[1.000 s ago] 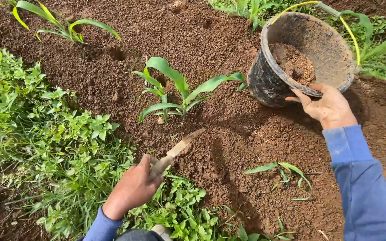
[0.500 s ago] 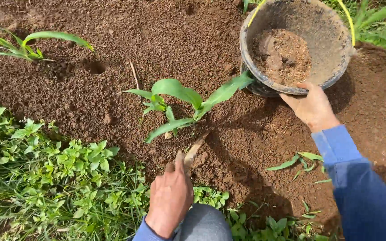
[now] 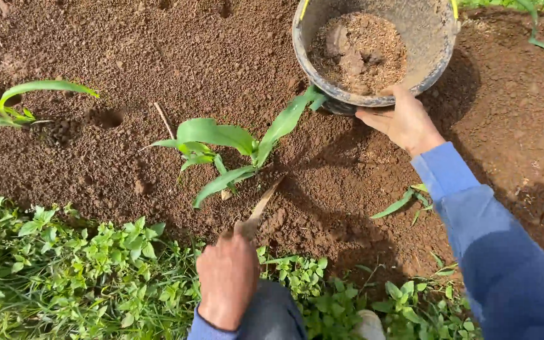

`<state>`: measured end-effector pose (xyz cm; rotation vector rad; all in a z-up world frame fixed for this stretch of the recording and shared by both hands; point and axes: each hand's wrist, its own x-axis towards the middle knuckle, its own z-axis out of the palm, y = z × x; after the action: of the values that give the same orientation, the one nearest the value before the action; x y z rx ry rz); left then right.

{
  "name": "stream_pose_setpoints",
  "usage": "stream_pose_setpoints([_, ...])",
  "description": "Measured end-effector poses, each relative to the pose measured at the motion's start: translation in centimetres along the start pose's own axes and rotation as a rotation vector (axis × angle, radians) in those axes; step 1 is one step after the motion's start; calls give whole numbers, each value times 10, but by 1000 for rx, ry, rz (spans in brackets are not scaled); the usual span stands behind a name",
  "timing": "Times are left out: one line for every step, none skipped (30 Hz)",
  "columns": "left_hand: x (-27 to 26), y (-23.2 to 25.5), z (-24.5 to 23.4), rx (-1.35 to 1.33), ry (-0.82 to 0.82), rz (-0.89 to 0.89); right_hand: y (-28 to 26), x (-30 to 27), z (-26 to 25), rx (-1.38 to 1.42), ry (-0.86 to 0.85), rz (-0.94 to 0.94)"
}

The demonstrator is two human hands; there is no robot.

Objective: The person uses a small hand tool to dig holes in the soil and plants small green seedlings. They then scoop soil from a nearby bucket and cover the base of each seedling to secure it in place.

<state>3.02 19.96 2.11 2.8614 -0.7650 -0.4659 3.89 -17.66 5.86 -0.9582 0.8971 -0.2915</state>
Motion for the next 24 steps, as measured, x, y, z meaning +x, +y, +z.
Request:
stream_pose_setpoints([4, -3, 14, 141, -70, 29, 0, 9, -1, 36, 45, -1])
stream_pose_setpoints([10, -5, 28, 273, -135, 57, -5, 17, -1, 64, 89, -8])
stream_pose_setpoints([5, -1, 19, 282, -128, 53, -3, 15, 0, 73, 81, -9])
stream_pose_setpoints([1, 4, 12, 222, -159, 49, -3, 13, 0, 77, 101, -12])
stream_pose_setpoints([-3, 8, 6, 162, -189, 46, -1, 11, 1, 82, 120, -15])
stream_pose_setpoints([-8, 12, -1, 156, -189, 33, -3, 10, -3, 73, 110, -10])
stream_pose_setpoints([-12, 16, -8, 116, -179, 8, -5, 9, -7, 45, 157, -41])
stream_pose_setpoints([-20, 17, -13, 76, -176, -26, -1, 9, -10, 14, 200, -62])
stream_pose_setpoints([-23, 15, -10, 71, -185, -48, 2, 6, -14, 2, 187, -46])
stream_pose_setpoints([-23, 12, -8, 70, -187, -33, 2, 3, -17, -86, 197, -51])
stream_pose_setpoints([-24, 10, -6, 69, -188, -18, 1, 0, -20, -173, 205, -57])
stream_pose_setpoints([-25, 9, -1, 72, -185, -31, 1, 1, -22, -173, 192, -53])
stream_pose_setpoints([-26, 9, 3, 114, -146, -3, 0, 3, -24, -169, 194, -72])
stream_pose_setpoints([-25, 8, 7, 158, -106, 31, -1, 5, -26, -161, 200, -94])
stream_pose_setpoints([-27, 14, 2, 163, -101, 23, 0, 10, -26, -157, 191, -93])
stream_pose_setpoints([-29, 20, -3, 63, -117, 15, 3, 14, -28, -175, 210, -113])
stream_pose_setpoints([-31, 26, -8, -38, -131, 7, 5, 20, -30, -192, 230, -134])
stream_pose_setpoints([-29, 28, -6, -30, -134, 7, 5, 19, -30, -185, 230, -129])
stream_pose_setpoints([-27, 29, -5, -39, -135, -19, 6, 20, -31, -192, 231, -161])
stream_pose_setpoints([-27, 30, -2, -52, -138, -48, 7, 20, -31, -203, 230, -190])
stream_pose_setpoints([-26, 28, 2, -47, -142, -51, 9, 18, -32, -200, 229, -183])
stream_pose_setpoints([-24, 26, 7, 7, -128, -40, 9, 16, -31, -219, 237, -207])
stream_pose_setpoints([-21, 24, 11, 61, -113, -29, 9, 15, -31, -237, 245, -231])
stream_pose_setpoints([-22, 28, 7, 64, -113, -27, 11, 17, -31, -234, 247, -231])
